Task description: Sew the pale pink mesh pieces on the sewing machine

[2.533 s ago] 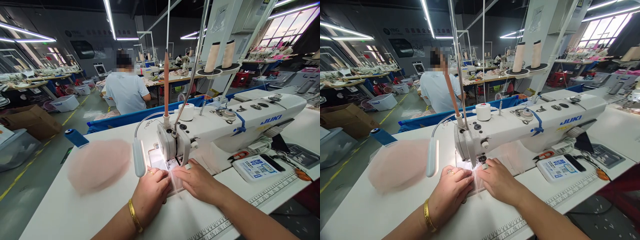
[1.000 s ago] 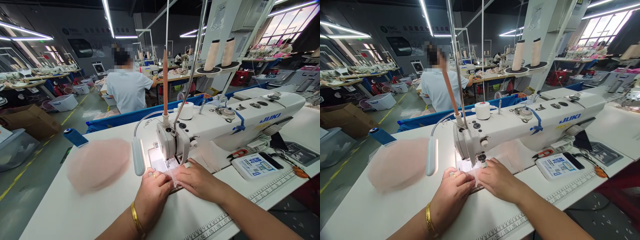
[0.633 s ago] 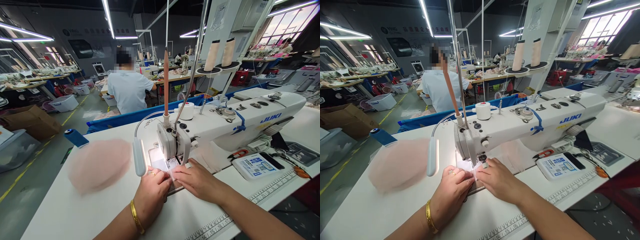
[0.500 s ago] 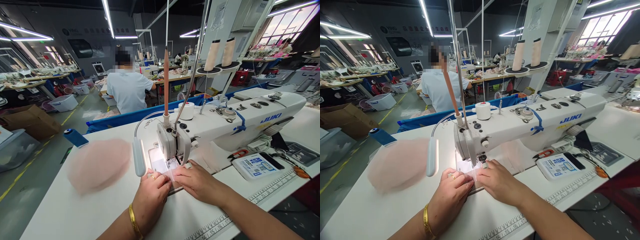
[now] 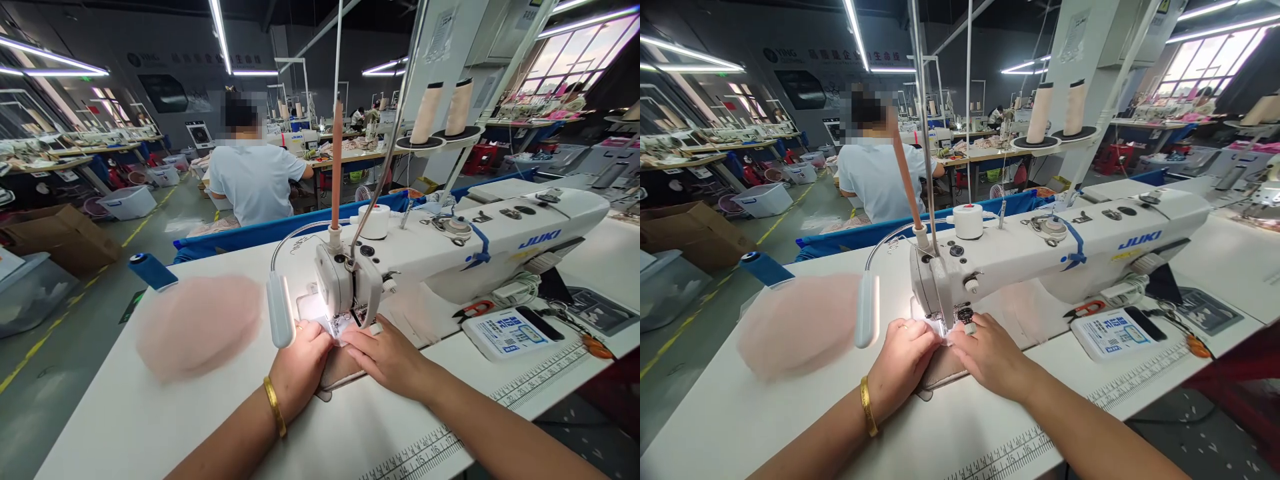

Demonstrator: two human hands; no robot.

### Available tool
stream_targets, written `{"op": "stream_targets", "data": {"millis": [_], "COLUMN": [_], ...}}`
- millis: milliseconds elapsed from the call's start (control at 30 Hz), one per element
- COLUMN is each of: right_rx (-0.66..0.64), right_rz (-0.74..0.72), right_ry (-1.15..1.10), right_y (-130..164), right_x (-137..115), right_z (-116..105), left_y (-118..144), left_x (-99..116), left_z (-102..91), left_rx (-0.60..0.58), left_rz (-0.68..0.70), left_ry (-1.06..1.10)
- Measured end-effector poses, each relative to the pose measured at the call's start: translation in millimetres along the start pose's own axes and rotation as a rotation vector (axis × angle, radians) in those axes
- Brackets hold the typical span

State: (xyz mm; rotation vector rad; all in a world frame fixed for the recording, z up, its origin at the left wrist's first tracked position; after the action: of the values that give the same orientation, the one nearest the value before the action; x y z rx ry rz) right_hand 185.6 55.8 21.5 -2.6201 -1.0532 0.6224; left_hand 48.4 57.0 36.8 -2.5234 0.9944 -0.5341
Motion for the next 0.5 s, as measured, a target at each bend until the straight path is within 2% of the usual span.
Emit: {"op": "stream_targets", "data": {"millis": [133,233,500], "right_rx": [0.147,0.203,0.16], "right_rz": [0.001,0.001,-0.038], "right_ry": [0.052,0.128,0.111], "right_y": [-5.4,-8.7,-7.4], "right_x": [-4.1,-7.4,-11.1], "right_z": [-3.8,-1.6,0.5], "left_y": [-1.0,-1.1,3.0], "left_x": [-10.5,-10.8,3.6], "left_z": [2.6,2.3,-6.8], "left_rx": [0.017,0.028,0.056], "left_rz": [-0.082,-0.085,0.047], "left_ry": [0.127,0.151,0.024]}}
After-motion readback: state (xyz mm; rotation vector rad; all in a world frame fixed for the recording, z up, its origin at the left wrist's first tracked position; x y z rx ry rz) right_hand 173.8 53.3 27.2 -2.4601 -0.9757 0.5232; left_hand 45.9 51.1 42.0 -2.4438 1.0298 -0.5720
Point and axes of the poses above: each hand's wrist, its own y-axis away from the middle knuckle, its own z-axis out of the palm, x = y × z, the point moved 8 cm from there along -y, towards the middle knuckle, and after that the axes turned 2 degrees about z, right-handed, at the moved point
